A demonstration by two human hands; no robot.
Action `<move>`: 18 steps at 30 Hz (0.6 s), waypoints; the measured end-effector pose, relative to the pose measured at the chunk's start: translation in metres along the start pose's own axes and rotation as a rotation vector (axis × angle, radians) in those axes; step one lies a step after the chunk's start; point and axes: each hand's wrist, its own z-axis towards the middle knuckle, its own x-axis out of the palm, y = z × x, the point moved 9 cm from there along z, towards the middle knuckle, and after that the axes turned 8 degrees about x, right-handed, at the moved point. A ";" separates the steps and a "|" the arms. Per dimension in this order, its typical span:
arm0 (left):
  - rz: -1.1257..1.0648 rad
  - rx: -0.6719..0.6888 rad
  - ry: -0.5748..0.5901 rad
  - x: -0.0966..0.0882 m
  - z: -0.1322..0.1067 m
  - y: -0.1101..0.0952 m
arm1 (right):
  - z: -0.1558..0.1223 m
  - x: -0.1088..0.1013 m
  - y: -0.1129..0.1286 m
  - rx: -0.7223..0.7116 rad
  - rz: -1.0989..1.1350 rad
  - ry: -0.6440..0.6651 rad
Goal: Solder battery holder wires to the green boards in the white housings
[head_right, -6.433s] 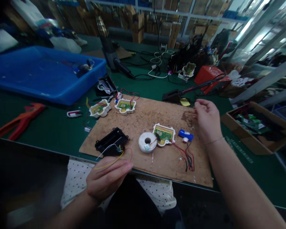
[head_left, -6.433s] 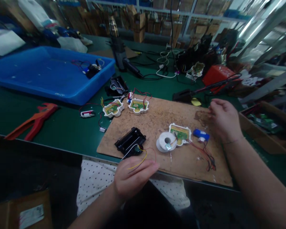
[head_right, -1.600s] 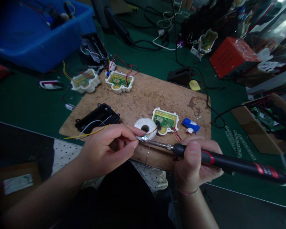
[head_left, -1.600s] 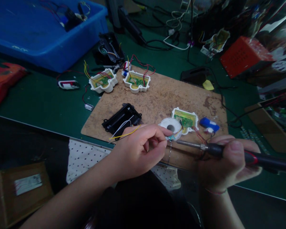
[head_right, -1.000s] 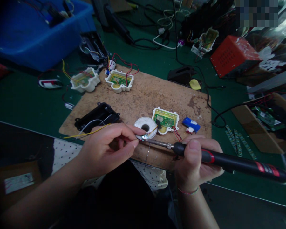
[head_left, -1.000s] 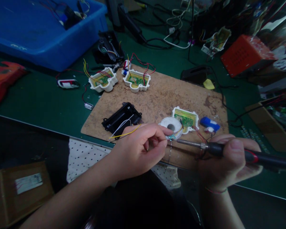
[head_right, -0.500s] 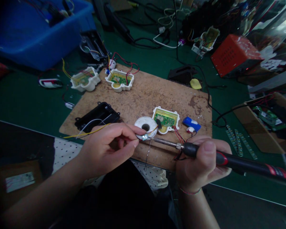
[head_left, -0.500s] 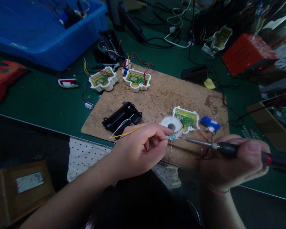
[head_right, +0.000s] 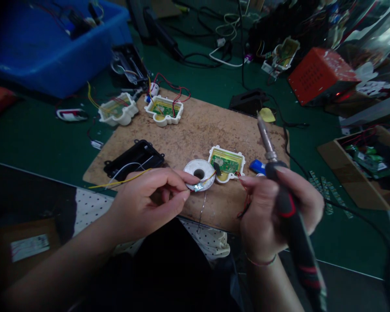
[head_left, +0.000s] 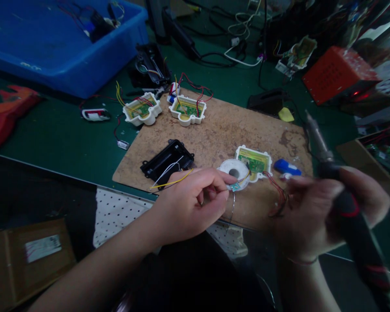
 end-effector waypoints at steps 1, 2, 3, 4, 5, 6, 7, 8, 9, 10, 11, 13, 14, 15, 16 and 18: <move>-0.003 0.001 -0.002 0.000 0.000 0.000 | -0.002 0.009 0.007 -0.043 -0.004 0.085; -0.003 0.004 -0.008 0.000 -0.001 0.001 | -0.006 0.021 0.013 -0.084 -0.012 0.195; 0.000 0.009 -0.015 0.000 -0.001 0.001 | -0.010 0.032 0.018 -0.118 -0.029 0.308; 0.007 0.017 -0.023 0.000 -0.001 0.000 | -0.015 0.042 0.020 -0.139 -0.053 0.407; 0.014 0.030 -0.031 0.000 -0.001 -0.001 | -0.019 0.049 0.022 -0.163 -0.085 0.478; 0.019 0.045 -0.034 0.000 -0.001 -0.002 | -0.022 0.053 0.022 -0.186 -0.120 0.519; 0.024 0.060 -0.040 0.001 -0.001 -0.004 | -0.023 0.055 0.021 -0.197 -0.149 0.541; 0.033 0.078 -0.051 0.001 -0.002 -0.005 | -0.024 0.056 0.018 -0.191 -0.165 0.555; 0.052 0.102 -0.063 0.001 -0.003 -0.008 | -0.024 0.057 0.015 -0.175 -0.167 0.562; 0.090 0.130 -0.084 0.000 -0.005 -0.010 | -0.023 0.056 0.013 -0.158 -0.163 0.564; 0.150 0.168 -0.112 -0.002 -0.008 -0.013 | -0.023 0.056 0.011 -0.146 -0.155 0.562; 0.315 0.300 -0.166 -0.005 -0.021 -0.023 | -0.022 0.055 0.009 -0.133 -0.143 0.559; 0.399 0.387 -0.173 -0.004 -0.030 -0.028 | -0.022 0.055 0.009 -0.129 -0.139 0.557; 0.473 0.479 -0.171 -0.003 -0.041 -0.033 | -0.022 0.055 0.009 -0.124 -0.133 0.556; 0.528 0.559 -0.157 -0.001 -0.053 -0.036 | -0.022 0.055 0.009 -0.119 -0.129 0.555; 0.592 0.610 -0.147 -0.002 -0.072 -0.034 | -0.022 0.055 0.009 -0.104 -0.126 0.553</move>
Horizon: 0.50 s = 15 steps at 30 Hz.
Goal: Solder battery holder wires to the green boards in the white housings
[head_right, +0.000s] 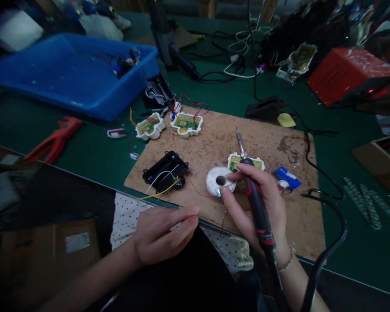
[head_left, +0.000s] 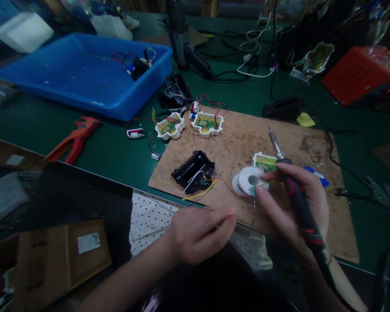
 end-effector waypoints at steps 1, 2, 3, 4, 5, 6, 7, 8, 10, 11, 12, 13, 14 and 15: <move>0.018 -0.033 -0.017 -0.005 -0.008 0.003 | 0.000 0.000 0.000 0.005 0.001 -0.002; 0.036 -0.091 -0.057 -0.011 -0.015 0.008 | 0.000 0.000 0.000 0.009 0.001 -0.004; 0.050 -0.163 -0.120 -0.020 -0.022 0.014 | 0.000 0.000 0.000 0.011 0.000 -0.008; 0.063 -0.240 -0.191 -0.029 -0.028 0.021 | 0.000 0.000 0.001 0.010 0.000 -0.011; 0.083 -0.308 -0.263 -0.037 -0.033 0.027 | 0.000 0.000 0.001 0.008 0.003 -0.013; 0.109 -0.361 -0.326 -0.044 -0.036 0.031 | 0.000 0.000 0.001 0.006 0.008 -0.014; 0.135 -0.398 -0.373 -0.050 -0.038 0.034 | 0.000 0.000 0.001 0.005 0.012 -0.013; 0.158 -0.421 -0.403 -0.054 -0.039 0.036 | 0.000 0.000 0.001 0.004 0.014 -0.013; 0.167 -0.427 -0.422 -0.056 -0.035 0.038 | -0.001 0.000 -0.001 0.005 0.013 -0.013; 0.151 -0.419 -0.428 -0.055 -0.033 0.039 | -0.001 0.000 -0.002 0.008 0.012 -0.013; 0.129 -0.413 -0.434 -0.055 -0.031 0.039 | -0.001 0.000 -0.003 0.009 0.011 -0.011; 0.107 -0.408 -0.437 -0.054 -0.029 0.039 | -0.001 0.001 -0.003 0.010 0.011 -0.009; 0.089 -0.400 -0.442 -0.053 -0.027 0.039 | 0.000 0.001 -0.004 0.013 0.012 -0.007; 0.074 -0.391 -0.446 -0.052 -0.026 0.039 | 0.000 0.001 -0.004 0.012 0.010 -0.006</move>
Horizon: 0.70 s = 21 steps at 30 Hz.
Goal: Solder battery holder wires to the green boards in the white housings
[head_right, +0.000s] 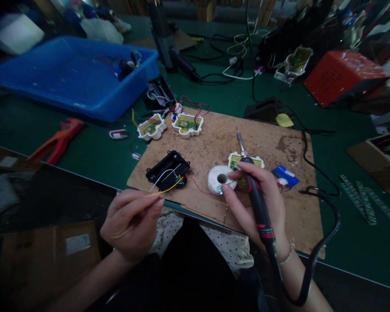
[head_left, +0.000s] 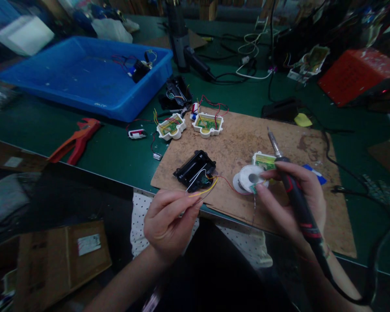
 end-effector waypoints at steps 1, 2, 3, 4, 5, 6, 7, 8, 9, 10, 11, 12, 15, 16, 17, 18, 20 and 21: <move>-0.014 0.007 0.003 0.001 0.000 -0.001 | 0.000 0.000 0.000 -0.003 -0.003 -0.001; -0.027 0.017 0.009 0.002 0.000 -0.002 | 0.000 0.000 0.001 -0.008 -0.006 -0.005; -0.035 0.026 0.017 0.004 0.000 -0.003 | 0.000 -0.001 0.002 -0.012 -0.007 -0.007; -0.039 0.035 0.029 0.005 0.000 -0.003 | 0.000 -0.001 0.003 -0.017 -0.009 -0.010; -0.040 0.041 0.043 0.006 -0.001 -0.004 | 0.000 -0.002 0.004 -0.022 -0.011 -0.011; -0.042 0.051 0.056 0.008 0.000 -0.005 | 0.000 -0.002 0.005 -0.026 -0.013 -0.012; -0.047 0.068 0.071 0.010 0.000 -0.007 | 0.000 -0.002 0.006 -0.027 -0.014 -0.011; -0.055 0.092 0.086 0.012 0.001 -0.010 | 0.000 -0.002 0.006 -0.028 -0.014 -0.009; -0.064 0.121 0.110 0.016 0.003 -0.013 | 0.000 -0.001 0.006 -0.024 -0.011 -0.005; -0.072 0.149 0.137 0.020 0.005 -0.017 | 0.000 -0.001 0.006 -0.019 -0.005 -0.001; -0.080 0.170 0.162 0.024 0.007 -0.020 | -0.001 -0.001 0.005 -0.016 0.004 0.001; -0.094 0.181 0.199 0.030 0.010 -0.023 | -0.001 -0.001 0.005 -0.013 0.011 0.004; -0.166 0.180 0.344 0.052 0.017 -0.028 | 0.000 -0.001 0.005 -0.011 0.018 0.006; -0.180 0.192 0.396 0.059 0.018 -0.030 | 0.000 -0.001 0.005 -0.011 0.020 0.008; -0.183 0.220 0.432 0.065 0.019 -0.034 | 0.000 -0.001 0.005 -0.010 0.023 0.010; -0.178 0.253 0.442 0.069 0.021 -0.037 | 0.000 -0.001 0.006 -0.009 0.029 0.012; -0.173 0.285 0.416 0.072 0.025 -0.042 | 0.000 0.000 0.007 -0.006 0.042 0.016; -0.177 0.271 0.406 0.073 0.027 -0.042 | 0.000 0.000 0.006 -0.001 0.048 0.019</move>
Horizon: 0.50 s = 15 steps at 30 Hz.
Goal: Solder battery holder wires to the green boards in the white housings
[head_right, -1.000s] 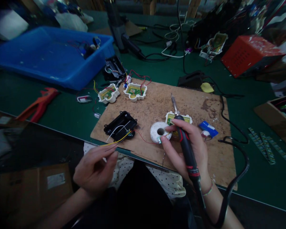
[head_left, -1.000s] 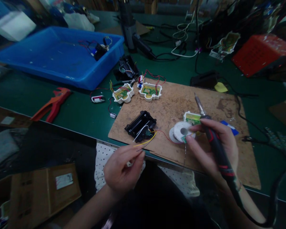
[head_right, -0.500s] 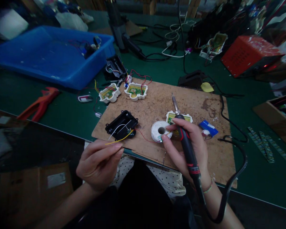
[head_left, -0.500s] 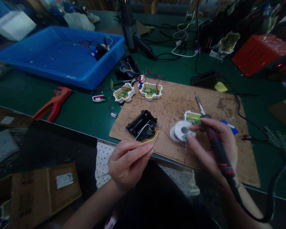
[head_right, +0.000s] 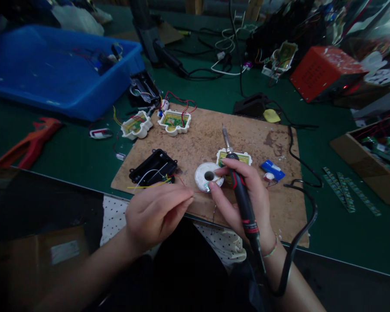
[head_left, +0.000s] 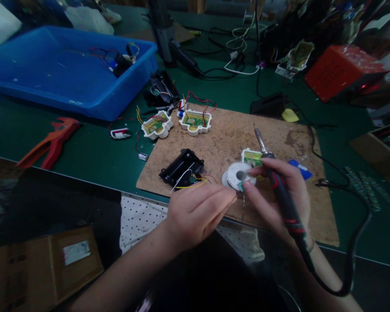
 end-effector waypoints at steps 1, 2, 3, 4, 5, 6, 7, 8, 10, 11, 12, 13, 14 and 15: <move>-0.009 -0.032 -0.001 0.001 0.002 0.002 | 0.000 0.000 0.000 0.005 0.004 0.001; -0.016 -0.082 0.009 0.003 0.003 0.006 | -0.001 0.001 -0.001 0.010 0.007 0.003; -0.018 -0.137 0.023 0.005 0.003 0.010 | -0.001 0.001 -0.002 0.014 0.008 0.005; -0.018 -0.186 0.031 0.006 0.004 0.014 | -0.001 0.001 -0.002 0.017 0.008 0.005; -0.022 -0.225 0.038 0.007 0.005 0.017 | -0.001 0.001 -0.002 0.016 0.006 0.005; -0.036 -0.255 0.045 0.007 0.005 0.019 | -0.002 0.001 -0.003 0.013 0.000 0.006; -0.058 -0.277 0.051 0.007 0.006 0.021 | -0.002 0.001 -0.003 0.010 -0.007 0.008; -0.086 -0.294 0.064 0.009 0.008 0.022 | -0.001 0.001 -0.002 0.006 -0.013 0.011; -0.144 -0.325 0.092 0.011 0.009 0.025 | -0.001 0.002 -0.002 0.002 -0.018 0.015; -0.166 -0.348 0.096 0.012 0.009 0.026 | 0.000 0.002 -0.001 0.001 -0.019 0.015; -0.180 -0.372 0.098 0.012 0.008 0.028 | 0.000 0.002 -0.001 0.001 -0.020 0.014; -0.190 -0.395 0.098 0.013 0.007 0.029 | 0.000 0.001 -0.001 -0.001 -0.021 0.012; -0.196 -0.411 0.097 0.013 0.006 0.031 | 0.000 0.001 0.000 -0.005 -0.022 0.008; -0.201 -0.423 0.096 0.013 0.006 0.031 | 0.000 0.001 0.000 -0.004 -0.022 0.006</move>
